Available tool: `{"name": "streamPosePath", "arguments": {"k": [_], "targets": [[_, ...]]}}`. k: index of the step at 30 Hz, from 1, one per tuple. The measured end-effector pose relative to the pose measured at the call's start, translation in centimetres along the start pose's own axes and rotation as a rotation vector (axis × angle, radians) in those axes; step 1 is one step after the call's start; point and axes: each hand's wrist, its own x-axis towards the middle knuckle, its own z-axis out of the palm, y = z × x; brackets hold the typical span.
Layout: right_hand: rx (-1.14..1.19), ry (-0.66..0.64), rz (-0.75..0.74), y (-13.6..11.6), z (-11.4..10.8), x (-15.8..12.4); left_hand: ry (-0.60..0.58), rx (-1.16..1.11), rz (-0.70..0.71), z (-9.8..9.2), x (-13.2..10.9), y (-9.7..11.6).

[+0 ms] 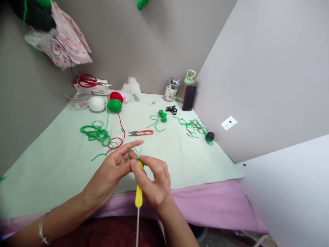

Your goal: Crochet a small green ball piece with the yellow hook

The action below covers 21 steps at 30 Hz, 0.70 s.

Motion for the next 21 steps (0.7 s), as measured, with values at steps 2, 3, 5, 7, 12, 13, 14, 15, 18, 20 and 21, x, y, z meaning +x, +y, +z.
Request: {"name": "streamPosePath", "arguments": {"k": [2, 3, 5, 7, 12, 13, 14, 15, 18, 20, 21], "targets": [[0.153, 0.044, 0.123, -0.2, -0.1, 0.4, -0.068, -0.132, -0.140, -0.4, 0.2, 0.5], [0.260, 0.073, 0.220, -0.4, -0.1, 0.7, -0.077, -0.166, -0.172, -0.6, 0.3, 0.7], [0.487, 0.138, 0.425, -0.7, -0.2, 1.4, -0.063, -0.187, -0.150, -0.9, 0.3, 0.9], [0.678, 0.160, 0.600, -0.8, 0.0, 2.0, -0.070, -0.157, -0.081, -1.1, 0.2, 0.9], [0.779, 0.064, 0.683, -1.0, 0.6, 2.0, -0.074, -0.017, 0.067, -1.0, -0.3, 0.2], [0.749, 0.059, 0.665, -1.1, 0.7, 1.9, -0.063, -0.006, 0.074, -1.0, -0.4, 0.2], [0.719, 0.055, 0.643, -1.3, 0.6, 1.8, -0.057, 0.000, 0.071, -1.0, -0.4, 0.2], [0.696, 0.048, 0.620, -1.4, 0.6, 1.8, -0.056, -0.002, 0.061, -1.0, -0.4, 0.3], [0.751, 0.041, 0.640, -1.5, 0.4, 1.9, -0.085, -0.038, 0.001, -1.1, -0.3, 0.7], [0.883, 0.065, 0.749, -1.4, 0.4, 2.3, -0.123, -0.079, -0.069, -1.2, -0.1, 1.0], [0.950, 0.086, 0.810, -1.2, 0.4, 2.6, -0.148, -0.102, -0.104, -1.3, -0.1, 1.0]]}}
